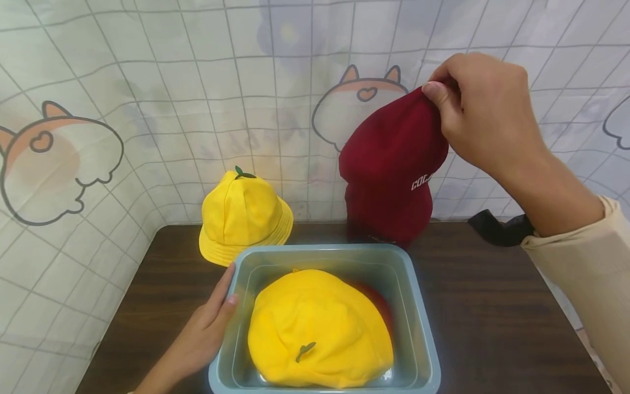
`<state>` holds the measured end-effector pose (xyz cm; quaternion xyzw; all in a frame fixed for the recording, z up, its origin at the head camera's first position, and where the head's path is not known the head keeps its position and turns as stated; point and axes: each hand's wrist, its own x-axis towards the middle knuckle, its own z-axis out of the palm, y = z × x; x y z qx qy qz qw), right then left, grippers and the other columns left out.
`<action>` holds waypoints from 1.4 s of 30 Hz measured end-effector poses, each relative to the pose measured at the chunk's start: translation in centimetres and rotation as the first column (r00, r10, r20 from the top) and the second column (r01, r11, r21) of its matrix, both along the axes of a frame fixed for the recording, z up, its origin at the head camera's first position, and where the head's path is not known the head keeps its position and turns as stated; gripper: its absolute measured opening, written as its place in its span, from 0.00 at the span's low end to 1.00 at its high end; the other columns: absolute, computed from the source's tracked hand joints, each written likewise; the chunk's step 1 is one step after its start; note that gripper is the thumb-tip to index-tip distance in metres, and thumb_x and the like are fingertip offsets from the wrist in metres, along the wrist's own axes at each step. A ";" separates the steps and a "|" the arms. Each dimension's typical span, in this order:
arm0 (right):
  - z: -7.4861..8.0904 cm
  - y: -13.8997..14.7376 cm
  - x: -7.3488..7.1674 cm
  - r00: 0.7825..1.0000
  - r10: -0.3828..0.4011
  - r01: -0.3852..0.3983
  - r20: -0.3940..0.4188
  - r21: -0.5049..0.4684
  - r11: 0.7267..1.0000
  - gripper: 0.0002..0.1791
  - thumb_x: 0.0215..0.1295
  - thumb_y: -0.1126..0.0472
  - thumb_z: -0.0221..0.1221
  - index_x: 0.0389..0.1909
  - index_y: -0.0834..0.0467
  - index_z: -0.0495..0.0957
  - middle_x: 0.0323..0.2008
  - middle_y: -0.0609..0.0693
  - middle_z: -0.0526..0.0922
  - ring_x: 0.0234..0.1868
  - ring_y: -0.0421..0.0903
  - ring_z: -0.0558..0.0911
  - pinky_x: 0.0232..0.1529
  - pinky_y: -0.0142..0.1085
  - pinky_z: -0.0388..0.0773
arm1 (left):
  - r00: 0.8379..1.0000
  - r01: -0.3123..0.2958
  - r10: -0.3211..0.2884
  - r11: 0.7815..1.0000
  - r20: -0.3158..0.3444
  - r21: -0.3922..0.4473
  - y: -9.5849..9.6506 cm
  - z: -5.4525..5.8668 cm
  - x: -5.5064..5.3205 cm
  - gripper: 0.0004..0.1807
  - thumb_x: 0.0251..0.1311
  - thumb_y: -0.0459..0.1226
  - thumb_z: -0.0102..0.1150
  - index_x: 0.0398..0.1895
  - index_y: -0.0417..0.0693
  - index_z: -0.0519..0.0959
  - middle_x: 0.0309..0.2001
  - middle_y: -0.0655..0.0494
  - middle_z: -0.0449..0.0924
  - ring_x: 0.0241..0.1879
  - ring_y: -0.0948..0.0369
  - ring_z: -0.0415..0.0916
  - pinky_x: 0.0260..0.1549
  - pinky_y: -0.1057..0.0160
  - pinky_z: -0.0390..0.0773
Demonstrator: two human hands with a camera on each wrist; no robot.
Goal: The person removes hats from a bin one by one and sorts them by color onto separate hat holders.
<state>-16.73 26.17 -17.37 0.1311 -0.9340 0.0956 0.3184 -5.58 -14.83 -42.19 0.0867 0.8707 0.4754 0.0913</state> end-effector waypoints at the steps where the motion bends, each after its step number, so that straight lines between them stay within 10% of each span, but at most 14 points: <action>1: 0.1 0.1 -0.1 1.000 -0.010 0.010 0.004 0.000 1.000 0.20 0.79 0.59 0.51 0.53 0.73 0.79 0.44 0.72 0.82 0.43 0.67 0.77 0.36 0.52 0.71 | 1.000 -0.001 0.001 1.000 0.001 0.001 0.0 0.0 0.0 0.32 0.82 0.49 0.38 0.83 0.74 0.42 0.79 0.54 0.57 0.61 0.57 0.76 0.58 0.53 0.78; 21: -1.8 -0.5 -5.1 0.984 -0.032 0.033 0.174 -0.002 0.999 0.21 0.80 0.56 0.48 0.54 0.70 0.79 0.46 0.69 0.81 0.45 0.65 0.78 0.44 0.61 0.81 | 1.000 -0.010 0.010 1.000 0.010 0.012 0.1 0.0 0.1 0.32 0.82 0.49 0.38 0.82 0.75 0.42 0.78 0.53 0.61 0.57 0.58 0.78 0.54 0.61 0.80; 42: -7.8 0.6 -5.7 0.997 0.016 -0.022 0.073 0.079 0.997 0.13 0.75 0.59 0.56 0.43 0.67 0.80 0.37 0.65 0.83 0.37 0.63 0.81 0.35 0.59 0.79 | 1.000 -0.008 0.008 1.000 0.006 0.014 0.2 -0.1 0.0 0.32 0.82 0.50 0.37 0.82 0.76 0.42 0.79 0.52 0.58 0.59 0.56 0.77 0.53 0.58 0.80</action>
